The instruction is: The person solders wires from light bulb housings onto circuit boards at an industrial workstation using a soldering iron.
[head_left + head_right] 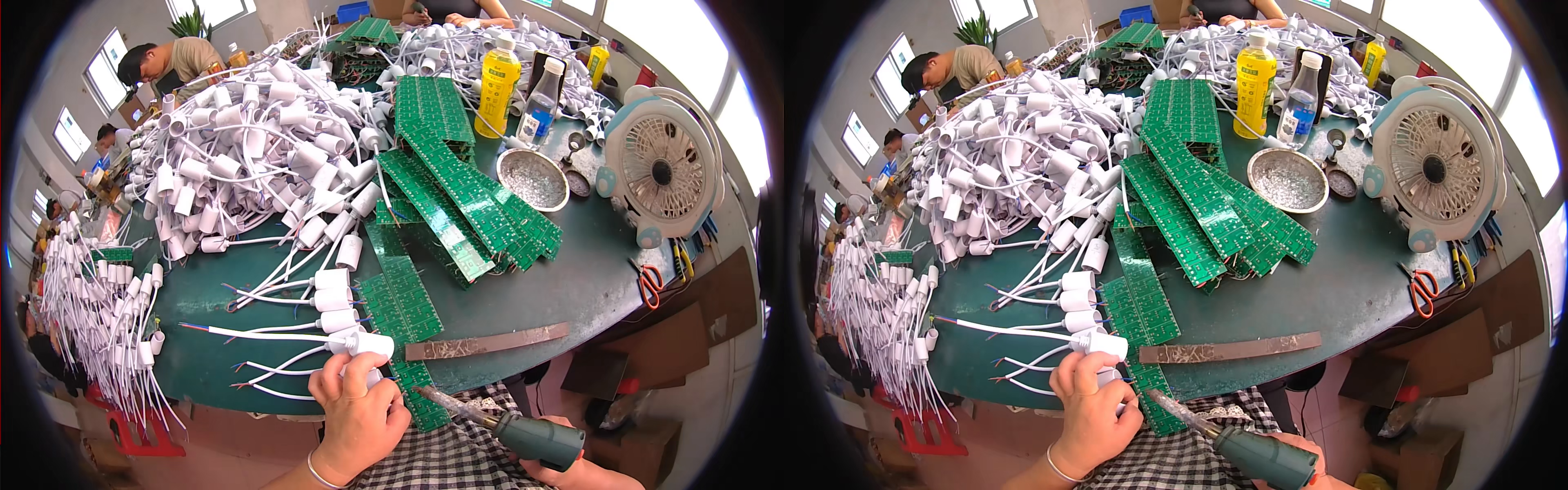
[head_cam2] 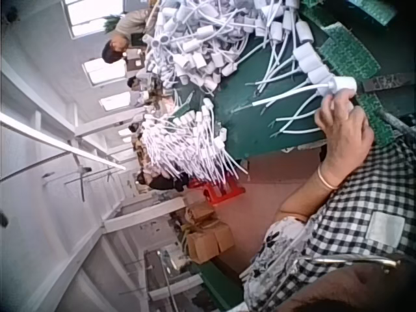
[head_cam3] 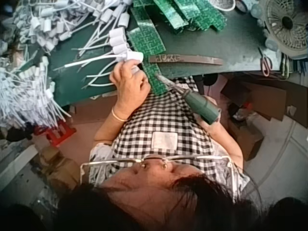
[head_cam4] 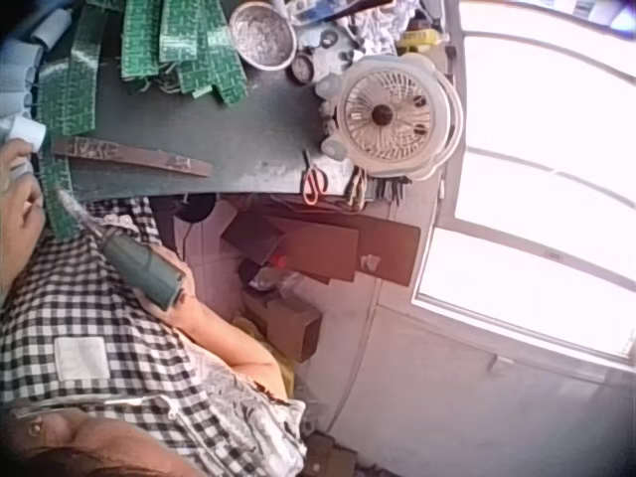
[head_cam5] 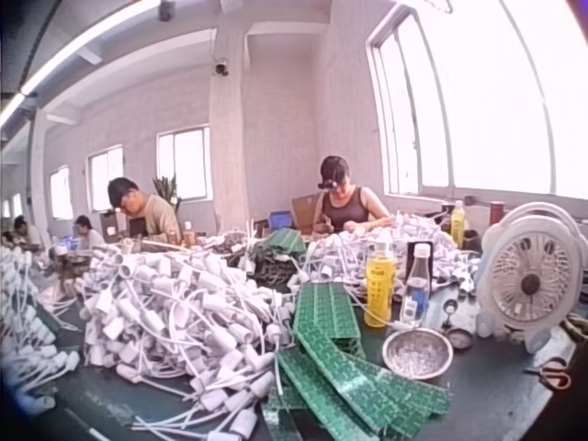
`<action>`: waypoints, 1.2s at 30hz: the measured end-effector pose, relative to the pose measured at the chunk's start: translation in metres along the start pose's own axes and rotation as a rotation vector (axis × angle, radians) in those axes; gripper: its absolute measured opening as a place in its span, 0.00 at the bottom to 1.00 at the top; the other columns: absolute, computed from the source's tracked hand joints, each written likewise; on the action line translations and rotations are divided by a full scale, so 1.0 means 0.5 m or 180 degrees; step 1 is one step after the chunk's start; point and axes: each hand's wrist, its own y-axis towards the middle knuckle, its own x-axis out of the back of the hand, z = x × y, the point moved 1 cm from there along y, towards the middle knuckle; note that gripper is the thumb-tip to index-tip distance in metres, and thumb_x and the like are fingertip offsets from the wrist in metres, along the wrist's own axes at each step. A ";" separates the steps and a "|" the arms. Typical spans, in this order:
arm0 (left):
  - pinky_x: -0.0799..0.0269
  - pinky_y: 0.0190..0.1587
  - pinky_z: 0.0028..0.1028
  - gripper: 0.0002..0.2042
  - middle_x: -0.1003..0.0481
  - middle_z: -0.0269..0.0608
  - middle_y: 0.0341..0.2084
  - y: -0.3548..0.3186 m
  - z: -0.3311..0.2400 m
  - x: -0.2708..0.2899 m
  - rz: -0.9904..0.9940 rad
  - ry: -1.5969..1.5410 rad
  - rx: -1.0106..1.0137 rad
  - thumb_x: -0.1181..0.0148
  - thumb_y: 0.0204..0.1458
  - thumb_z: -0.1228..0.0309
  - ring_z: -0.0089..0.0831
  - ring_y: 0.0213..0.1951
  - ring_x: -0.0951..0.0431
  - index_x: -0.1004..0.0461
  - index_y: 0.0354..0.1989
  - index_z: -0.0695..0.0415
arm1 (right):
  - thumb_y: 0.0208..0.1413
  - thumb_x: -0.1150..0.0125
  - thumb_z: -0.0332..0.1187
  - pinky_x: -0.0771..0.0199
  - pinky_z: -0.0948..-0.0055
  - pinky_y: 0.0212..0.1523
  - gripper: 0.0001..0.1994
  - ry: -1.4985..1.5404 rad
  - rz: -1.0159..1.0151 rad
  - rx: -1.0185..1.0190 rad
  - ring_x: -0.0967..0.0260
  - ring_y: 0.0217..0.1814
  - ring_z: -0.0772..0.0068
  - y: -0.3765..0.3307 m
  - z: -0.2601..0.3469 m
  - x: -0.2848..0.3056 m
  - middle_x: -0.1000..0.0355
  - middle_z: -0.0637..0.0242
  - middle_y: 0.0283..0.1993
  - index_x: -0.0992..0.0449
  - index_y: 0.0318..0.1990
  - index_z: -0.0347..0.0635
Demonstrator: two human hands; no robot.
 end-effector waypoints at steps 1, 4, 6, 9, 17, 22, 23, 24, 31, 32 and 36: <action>0.54 0.53 0.48 0.06 0.38 0.37 0.49 0.003 0.001 0.000 -0.0008 -0.0027 -0.0034 0.38 0.30 0.74 0.51 0.53 0.45 0.29 0.18 0.50 | 0.46 0.34 0.25 0.32 0.65 0.52 0.28 0.0014 -0.0041 -0.0059 0.32 0.50 0.64 -0.001 0.007 -0.002 0.32 0.55 0.50 0.37 0.56 0.31; 0.53 0.53 0.48 0.06 0.38 0.37 0.49 0.000 0.001 -0.001 -0.0006 0.0033 0.0006 0.38 0.30 0.74 0.51 0.53 0.45 0.29 0.17 0.50 | 0.46 0.35 0.24 0.32 0.65 0.52 0.27 0.0113 0.0051 -0.0043 0.32 0.50 0.64 0.014 0.007 -0.002 0.31 0.55 0.50 0.36 0.55 0.31; 0.53 0.53 0.48 0.06 0.38 0.37 0.49 0.000 0.002 0.000 -0.0001 0.0020 0.0002 0.38 0.30 0.74 0.50 0.52 0.45 0.29 0.17 0.50 | 0.45 0.35 0.24 0.32 0.66 0.52 0.27 0.0063 0.0089 -0.0022 0.31 0.50 0.64 0.021 0.018 0.000 0.30 0.55 0.50 0.36 0.55 0.31; 0.53 0.53 0.49 0.06 0.38 0.37 0.49 0.001 0.002 0.003 0.0045 -0.0012 -0.0008 0.38 0.30 0.74 0.50 0.52 0.44 0.29 0.17 0.50 | 0.45 0.35 0.24 0.31 0.66 0.51 0.27 0.0111 0.0107 -0.0064 0.30 0.49 0.64 0.017 0.014 -0.002 0.30 0.53 0.49 0.36 0.55 0.30; 0.53 0.52 0.46 0.06 0.37 0.36 0.49 0.012 0.004 0.014 0.0137 -0.0043 -0.0201 0.37 0.31 0.73 0.47 0.52 0.43 0.28 0.18 0.50 | 0.45 0.35 0.24 0.30 0.66 0.50 0.26 0.0056 0.0139 -0.0070 0.29 0.48 0.63 0.016 0.012 -0.004 0.28 0.52 0.48 0.35 0.54 0.29; 0.52 0.51 0.46 0.05 0.36 0.36 0.49 0.012 0.005 0.013 0.0133 -0.0047 -0.0160 0.37 0.31 0.73 0.46 0.52 0.42 0.29 0.18 0.50 | 0.45 0.35 0.24 0.30 0.66 0.50 0.26 0.0092 0.0138 0.0109 0.29 0.47 0.63 0.031 0.029 -0.003 0.28 0.52 0.47 0.35 0.53 0.29; 0.52 0.51 0.45 0.05 0.36 0.36 0.49 0.011 0.006 0.014 0.0112 -0.0069 -0.0145 0.37 0.31 0.73 0.46 0.52 0.42 0.29 0.17 0.50 | 0.45 0.35 0.24 0.30 0.66 0.50 0.26 0.0088 0.0136 0.0110 0.29 0.47 0.63 0.026 0.026 -0.004 0.28 0.52 0.47 0.35 0.53 0.29; 0.52 0.51 0.45 0.05 0.36 0.36 0.49 0.012 0.006 0.014 0.0111 -0.0071 -0.0147 0.37 0.31 0.73 0.46 0.52 0.42 0.29 0.17 0.50 | 0.45 0.35 0.24 0.30 0.66 0.50 0.26 0.0128 0.0076 0.0020 0.29 0.47 0.63 0.018 0.020 -0.005 0.28 0.52 0.47 0.35 0.53 0.29; 0.52 0.51 0.45 0.06 0.36 0.35 0.49 0.014 0.002 0.011 0.0068 -0.0012 -0.0140 0.38 0.30 0.74 0.46 0.53 0.42 0.30 0.16 0.51 | 0.45 0.36 0.23 0.30 0.66 0.50 0.27 0.0152 0.0078 -0.0046 0.29 0.48 0.63 0.017 0.009 -0.007 0.28 0.53 0.47 0.36 0.54 0.29; 0.52 0.51 0.45 0.06 0.36 0.35 0.49 0.014 0.003 0.011 0.0066 0.0011 -0.0136 0.38 0.30 0.73 0.46 0.53 0.42 0.30 0.16 0.51 | 0.45 0.36 0.23 0.30 0.66 0.50 0.27 0.0154 0.0076 -0.0046 0.29 0.48 0.63 0.017 0.007 -0.008 0.28 0.53 0.47 0.36 0.54 0.29; 0.52 0.51 0.45 0.06 0.36 0.35 0.49 0.014 0.001 0.010 0.0085 0.0053 -0.0134 0.39 0.30 0.73 0.46 0.53 0.43 0.30 0.16 0.51 | 0.46 0.35 0.25 0.31 0.66 0.50 0.27 0.0193 0.0140 -0.0170 0.29 0.48 0.63 0.018 0.003 -0.011 0.28 0.53 0.48 0.36 0.54 0.30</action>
